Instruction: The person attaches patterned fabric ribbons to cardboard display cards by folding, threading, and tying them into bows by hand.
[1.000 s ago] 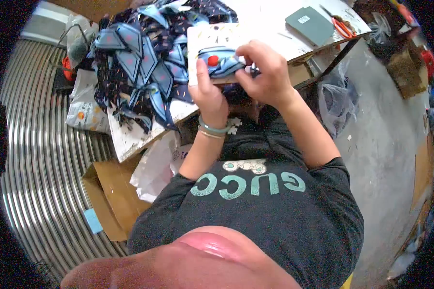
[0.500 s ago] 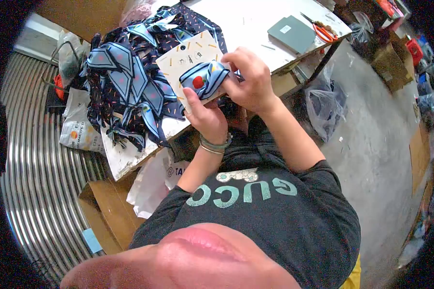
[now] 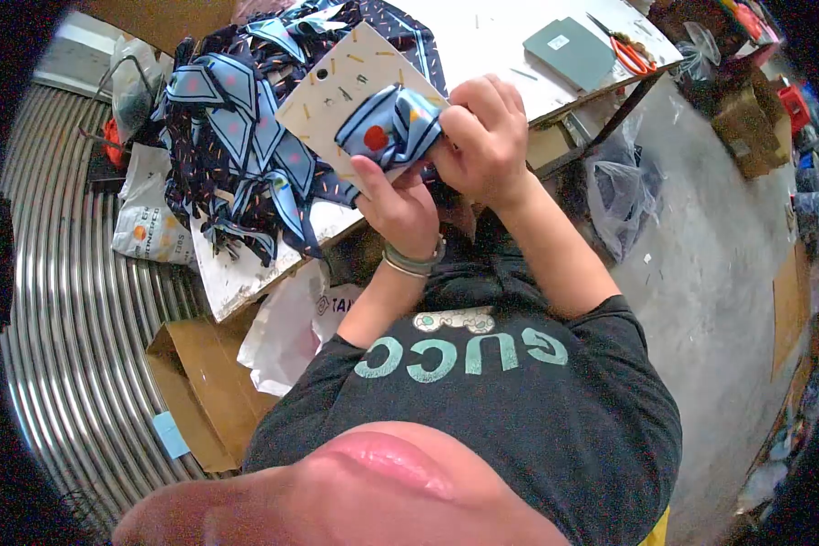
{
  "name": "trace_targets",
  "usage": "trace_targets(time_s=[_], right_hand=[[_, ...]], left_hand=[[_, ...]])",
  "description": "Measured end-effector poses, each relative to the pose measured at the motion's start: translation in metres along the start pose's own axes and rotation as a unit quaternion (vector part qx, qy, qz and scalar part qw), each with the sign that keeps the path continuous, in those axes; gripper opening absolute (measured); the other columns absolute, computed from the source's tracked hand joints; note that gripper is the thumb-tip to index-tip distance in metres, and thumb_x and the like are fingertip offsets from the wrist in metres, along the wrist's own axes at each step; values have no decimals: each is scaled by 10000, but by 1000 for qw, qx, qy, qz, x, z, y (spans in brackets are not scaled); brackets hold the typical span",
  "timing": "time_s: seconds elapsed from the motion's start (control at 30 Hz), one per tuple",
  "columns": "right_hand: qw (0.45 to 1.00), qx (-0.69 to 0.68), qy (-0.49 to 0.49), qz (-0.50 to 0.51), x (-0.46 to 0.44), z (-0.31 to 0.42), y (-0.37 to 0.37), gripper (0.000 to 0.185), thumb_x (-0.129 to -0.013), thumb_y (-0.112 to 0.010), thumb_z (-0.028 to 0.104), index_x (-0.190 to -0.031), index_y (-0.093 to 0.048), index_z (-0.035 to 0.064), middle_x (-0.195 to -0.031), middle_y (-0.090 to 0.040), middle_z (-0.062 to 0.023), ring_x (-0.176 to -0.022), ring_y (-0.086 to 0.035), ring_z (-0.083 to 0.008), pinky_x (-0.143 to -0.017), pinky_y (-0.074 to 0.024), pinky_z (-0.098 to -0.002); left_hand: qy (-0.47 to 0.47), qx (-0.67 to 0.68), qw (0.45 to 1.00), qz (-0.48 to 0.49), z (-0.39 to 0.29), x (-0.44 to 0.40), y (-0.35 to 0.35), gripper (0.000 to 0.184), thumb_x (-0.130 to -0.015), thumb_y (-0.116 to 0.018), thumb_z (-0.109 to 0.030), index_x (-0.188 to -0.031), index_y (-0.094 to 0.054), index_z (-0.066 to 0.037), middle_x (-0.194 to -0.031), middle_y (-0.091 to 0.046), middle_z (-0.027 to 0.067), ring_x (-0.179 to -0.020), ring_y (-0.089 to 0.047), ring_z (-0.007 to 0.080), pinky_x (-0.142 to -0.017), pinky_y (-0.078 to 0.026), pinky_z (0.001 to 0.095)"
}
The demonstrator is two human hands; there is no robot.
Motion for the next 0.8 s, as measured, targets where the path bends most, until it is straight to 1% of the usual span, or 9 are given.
trace_targets(time_s=[0.07,0.1,0.17,0.2,0.27,0.33,0.4,0.57,0.8], right_hand=[[996,-74,-44,22,1,2,5,179,-600,-654,81,-704,-511,53,-765,-510,-104,-680,-513,-278,-619,-398,-373],[985,-147,-86,41,0,2,6,170,-638,-666,78,-756,-547,46,-827,-532,-120,-742,-536,-277,-668,-425,-367],[951,-272,-127,69,5,-13,8,198,-719,-692,96,-875,-602,15,-1020,-567,-163,-938,-566,-258,-849,-444,-346],[891,-394,-226,4,11,-28,5,200,-754,-676,111,-897,-614,-15,-1060,-594,-152,-985,-566,-224,-912,-419,-330],[783,-463,-411,55,14,-48,-5,207,-829,-623,135,-953,-628,-31,-1056,-625,-120,-997,-569,-180,-927,-412,-303],[692,-538,-422,232,24,-50,-23,265,-883,-597,177,-1065,-640,-10,-1045,-647,-74,-990,-580,-123,-920,-415,-272],[566,-623,-474,259,38,-37,-32,309,-873,-618,177,-1117,-621,-12,-1050,-644,-74,-1013,-579,-126,-933,-422,-282],[487,-643,-523,277,51,-28,-35,412,-789,-625,76,-1164,-565,-85,-1111,-644,-151,-1027,-620,-214,-939,-464,-340],[544,-655,-489,190,47,-40,-29,337,-776,-652,104,-1080,-626,-40,-1043,-672,-104,-939,-630,-150,-884,-473,-290]], left_hand=[[51,-61,997,17,3,-2,3,494,-931,-593,-103,-1358,-383,27,-1027,-630,200,-880,-660,279,-701,-548,352],[216,100,970,59,22,-2,-5,449,-959,-538,-204,-1339,-412,0,-1076,-624,189,-902,-657,284,-719,-552,360],[452,486,747,42,38,1,-23,446,-997,-416,-363,-1301,-458,-39,-1162,-607,161,-969,-640,279,-777,-551,393],[479,696,534,27,27,-12,-30,480,-1007,-348,-421,-1283,-475,-50,-1198,-597,144,-1013,-627,270,-818,-545,416],[489,726,482,46,30,-18,-27,463,-1005,-368,-398,-1311,-460,-62,-1219,-593,125,-1095,-592,270,-905,-503,457],[479,779,390,108,24,-22,-28,484,-1007,-355,-407,-1337,-436,-64,-1252,-573,127,-1136,-570,277,-921,-494,457],[478,786,374,120,21,-27,-25,499,-1007,-353,-401,-1357,-413,-51,-1281,-553,135,-1149,-561,290,-959,-469,441],[544,715,418,131,29,-21,-22,478,-1018,-355,-338,-1320,-405,29,-1236,-568,175,-1137,-570,293,-1000,-437,434],[547,725,379,180,23,-5,-25,486,-1023,-340,-340,-1299,-422,51,-1185,-594,171,-1068,-611,256,-893,-508,383]])
Point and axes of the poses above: each hand's wrist, its own x-axis away from the middle knuckle, its own y-axis out of the back of the hand, z = x × y, the point moved 6 cm from there along -x, towards the middle knuckle
